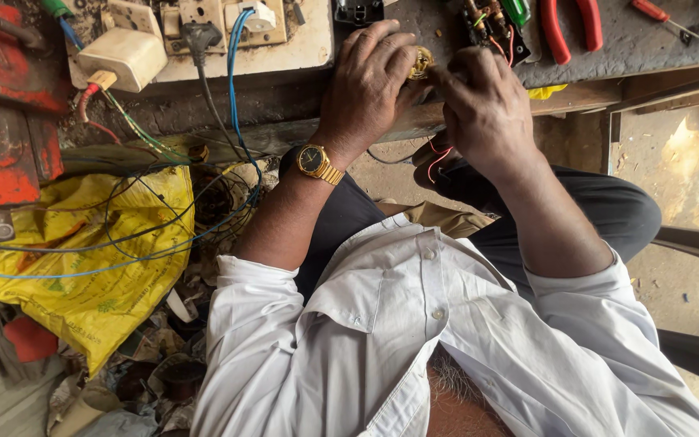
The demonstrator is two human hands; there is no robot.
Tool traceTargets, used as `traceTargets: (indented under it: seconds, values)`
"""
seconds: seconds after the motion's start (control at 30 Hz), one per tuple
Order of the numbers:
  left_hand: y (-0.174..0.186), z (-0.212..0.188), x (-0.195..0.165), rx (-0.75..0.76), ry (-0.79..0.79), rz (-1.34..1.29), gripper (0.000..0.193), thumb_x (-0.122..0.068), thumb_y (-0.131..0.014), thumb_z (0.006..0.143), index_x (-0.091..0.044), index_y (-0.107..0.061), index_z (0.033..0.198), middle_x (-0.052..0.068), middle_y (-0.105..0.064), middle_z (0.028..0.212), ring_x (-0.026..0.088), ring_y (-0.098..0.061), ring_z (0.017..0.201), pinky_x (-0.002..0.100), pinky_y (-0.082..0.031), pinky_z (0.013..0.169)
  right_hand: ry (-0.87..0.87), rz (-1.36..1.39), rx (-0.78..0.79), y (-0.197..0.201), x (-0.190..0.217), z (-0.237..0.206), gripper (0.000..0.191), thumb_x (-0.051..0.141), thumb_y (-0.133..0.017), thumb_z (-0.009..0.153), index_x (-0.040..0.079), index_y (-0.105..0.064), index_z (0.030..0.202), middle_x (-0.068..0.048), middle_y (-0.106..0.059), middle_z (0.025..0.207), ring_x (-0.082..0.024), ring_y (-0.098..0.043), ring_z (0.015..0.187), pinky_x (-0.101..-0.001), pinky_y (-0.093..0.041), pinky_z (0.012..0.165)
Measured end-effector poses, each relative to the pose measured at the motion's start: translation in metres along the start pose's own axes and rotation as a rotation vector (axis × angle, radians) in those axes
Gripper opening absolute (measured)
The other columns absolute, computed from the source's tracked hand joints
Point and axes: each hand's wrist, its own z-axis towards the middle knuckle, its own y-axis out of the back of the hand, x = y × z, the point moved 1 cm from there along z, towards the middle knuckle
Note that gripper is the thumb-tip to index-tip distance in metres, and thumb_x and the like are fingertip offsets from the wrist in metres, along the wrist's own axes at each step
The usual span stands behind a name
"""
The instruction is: The person sits at a cluttered workbench and manipulates wires and a small cylindrical electrical component. They use a screwdriver to tighten connections and handle a small container of solder or flux. The person repeatedly adjusts wires and the component throughout the clip.
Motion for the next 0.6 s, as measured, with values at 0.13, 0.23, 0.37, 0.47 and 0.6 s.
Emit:
traceTargets:
  seconds: [0.13,0.23,0.37,0.47,0.6]
  values:
    - [0.0015,-0.0004,-0.0013,0.001,0.008,-0.022,0.021,-0.007,-0.061,0.103,-0.004,-0.068,0.123,0.01,-0.065,0.132,0.03,-0.052,0.135,0.049,-0.04,0.116,0.009,-0.009,-0.034,-0.0025,-0.0024,0.0029,0.039,0.005,-0.074,0.095,0.012,-0.069,0.132,-0.011,-0.057,0.121,-0.03,-0.062,0.115,-0.0412,-0.055,0.093]
    - [0.0016,-0.0014,-0.0011,0.012,0.005,-0.031,0.019,-0.007,-0.063,0.102,-0.004,-0.068,0.119,0.01,-0.065,0.132,0.03,-0.052,0.135,0.049,-0.04,0.116,0.023,-0.047,-0.037,-0.0026,-0.0031,0.0021,0.037,0.005,-0.075,0.096,0.013,-0.069,0.131,-0.011,-0.056,0.12,-0.03,-0.061,0.114,-0.0411,-0.055,0.095]
    - [0.0012,-0.0025,-0.0011,0.003,0.007,-0.024,0.02,-0.007,-0.063,0.102,-0.004,-0.069,0.121,0.01,-0.065,0.133,0.029,-0.051,0.136,0.049,-0.04,0.117,0.032,-0.093,-0.018,-0.0028,-0.0042,0.0053,0.04,0.004,-0.073,0.095,0.013,-0.071,0.134,-0.01,-0.055,0.119,-0.029,-0.059,0.111,-0.0412,-0.053,0.094]
    - [0.0028,-0.0019,-0.0025,-0.005,-0.001,-0.007,0.019,-0.009,-0.065,0.103,-0.003,-0.07,0.12,0.011,-0.065,0.133,0.03,-0.051,0.136,0.049,-0.04,0.117,0.046,-0.114,-0.006,-0.0026,-0.0041,0.0085,0.04,0.005,-0.073,0.093,0.015,-0.072,0.131,-0.01,-0.055,0.119,-0.029,-0.058,0.113,-0.0417,-0.052,0.095]
    - [0.0079,0.0,-0.0039,0.001,-0.006,-0.029,0.02,-0.012,-0.067,0.102,-0.003,-0.071,0.119,0.011,-0.065,0.133,0.031,-0.051,0.136,0.049,-0.04,0.116,0.035,-0.136,0.019,-0.0037,-0.0053,0.0103,0.038,0.005,-0.072,0.093,0.018,-0.073,0.13,-0.009,-0.055,0.119,-0.029,-0.058,0.113,-0.0423,-0.052,0.096]
